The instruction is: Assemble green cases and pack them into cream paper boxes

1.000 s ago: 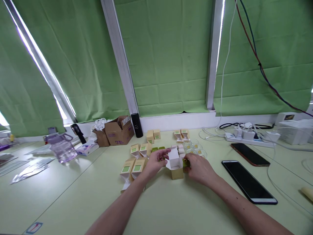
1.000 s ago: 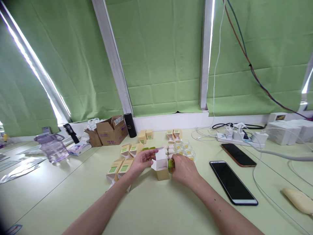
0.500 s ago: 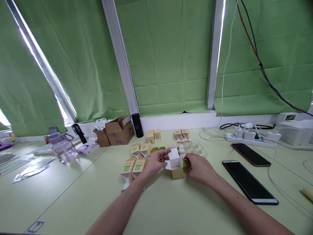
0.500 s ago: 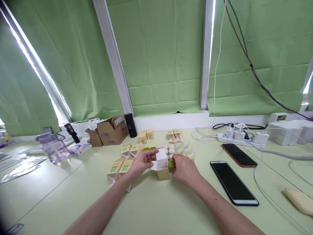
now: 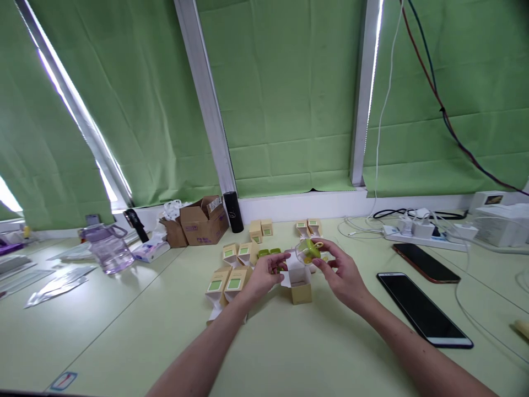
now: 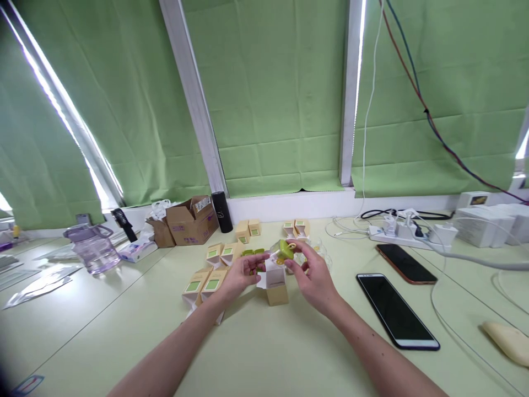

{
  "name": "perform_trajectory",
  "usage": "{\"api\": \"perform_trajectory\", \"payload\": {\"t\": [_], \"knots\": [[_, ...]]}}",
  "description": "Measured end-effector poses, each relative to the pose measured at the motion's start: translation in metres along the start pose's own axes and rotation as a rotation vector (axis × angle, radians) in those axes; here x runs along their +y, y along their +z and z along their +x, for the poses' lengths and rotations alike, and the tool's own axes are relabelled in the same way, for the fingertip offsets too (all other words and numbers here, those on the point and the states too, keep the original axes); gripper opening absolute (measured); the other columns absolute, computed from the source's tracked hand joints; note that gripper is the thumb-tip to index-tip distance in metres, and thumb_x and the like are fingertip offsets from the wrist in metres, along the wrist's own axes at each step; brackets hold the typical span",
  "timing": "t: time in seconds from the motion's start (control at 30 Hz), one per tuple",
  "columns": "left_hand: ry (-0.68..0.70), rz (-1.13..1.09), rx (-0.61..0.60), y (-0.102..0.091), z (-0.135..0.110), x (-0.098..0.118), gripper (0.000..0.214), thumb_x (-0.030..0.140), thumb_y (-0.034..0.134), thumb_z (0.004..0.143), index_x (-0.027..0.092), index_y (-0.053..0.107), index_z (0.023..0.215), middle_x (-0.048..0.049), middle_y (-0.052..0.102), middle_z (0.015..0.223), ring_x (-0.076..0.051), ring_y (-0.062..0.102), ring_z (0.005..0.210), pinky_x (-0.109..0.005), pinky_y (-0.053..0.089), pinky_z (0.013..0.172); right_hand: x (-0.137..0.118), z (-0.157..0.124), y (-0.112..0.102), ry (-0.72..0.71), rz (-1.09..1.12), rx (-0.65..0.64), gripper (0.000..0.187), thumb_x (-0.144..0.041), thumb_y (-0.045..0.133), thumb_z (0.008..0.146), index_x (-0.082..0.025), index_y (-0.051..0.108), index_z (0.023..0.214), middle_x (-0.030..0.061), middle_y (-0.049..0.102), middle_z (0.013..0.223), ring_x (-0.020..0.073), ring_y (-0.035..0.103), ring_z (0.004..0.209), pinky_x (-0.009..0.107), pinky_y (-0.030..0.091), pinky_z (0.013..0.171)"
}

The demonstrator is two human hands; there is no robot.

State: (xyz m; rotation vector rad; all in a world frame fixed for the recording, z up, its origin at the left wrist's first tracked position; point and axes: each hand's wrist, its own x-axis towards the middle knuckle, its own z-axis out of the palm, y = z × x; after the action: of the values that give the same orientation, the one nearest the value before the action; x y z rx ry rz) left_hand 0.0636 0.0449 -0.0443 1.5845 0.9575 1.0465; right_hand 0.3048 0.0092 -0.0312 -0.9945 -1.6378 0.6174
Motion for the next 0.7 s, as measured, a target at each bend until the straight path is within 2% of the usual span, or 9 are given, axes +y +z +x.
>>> {"api": "perform_trajectory", "payload": {"t": [0.17,0.3,0.53,0.7], "knots": [[0.009,-0.024,-0.025,0.002,0.001,0.003,0.073,0.008,0.066,0.058,0.014,0.072,0.131,-0.0116,0.075,0.104,-0.022,0.066,0.096,-0.026,0.047,0.071,0.003,-0.004,0.008,-0.065,0.007,-0.082,0.039,-0.036,0.053,0.099,-0.026,0.057,0.137,0.0100,0.063,0.140,0.0248,0.065,0.113,0.032,0.059,0.073],[0.000,-0.047,-0.031,0.003,0.001,0.004,0.073,0.008,0.066,0.057,0.012,0.072,0.130,-0.0118,0.074,0.104,-0.022,0.065,0.094,-0.026,0.046,0.071,0.005,-0.003,0.006,-0.121,-0.112,-0.086,0.038,-0.032,0.051,0.100,-0.027,0.055,0.137,0.0088,0.063,0.142,0.0225,0.069,0.106,0.030,0.058,0.071],[0.011,-0.025,-0.026,0.000,0.000,0.001,0.073,0.005,0.064,0.059,0.011,0.072,0.132,-0.0116,0.073,0.101,-0.021,0.063,0.095,-0.025,0.045,0.072,0.010,-0.001,0.002,-0.196,-0.327,-0.057,0.033,-0.032,0.051,0.102,-0.029,0.054,0.134,0.0064,0.069,0.134,0.0194,0.074,0.083,0.032,0.057,0.066],[0.014,-0.034,-0.021,0.000,0.000,0.001,0.073,0.005,0.064,0.060,0.012,0.072,0.131,-0.0107,0.072,0.101,-0.020,0.063,0.095,-0.026,0.045,0.074,0.013,-0.002,0.003,-0.230,-0.450,-0.086,0.032,-0.031,0.049,0.103,-0.030,0.054,0.135,0.0048,0.069,0.135,0.0191,0.075,0.080,0.033,0.058,0.067]]}}
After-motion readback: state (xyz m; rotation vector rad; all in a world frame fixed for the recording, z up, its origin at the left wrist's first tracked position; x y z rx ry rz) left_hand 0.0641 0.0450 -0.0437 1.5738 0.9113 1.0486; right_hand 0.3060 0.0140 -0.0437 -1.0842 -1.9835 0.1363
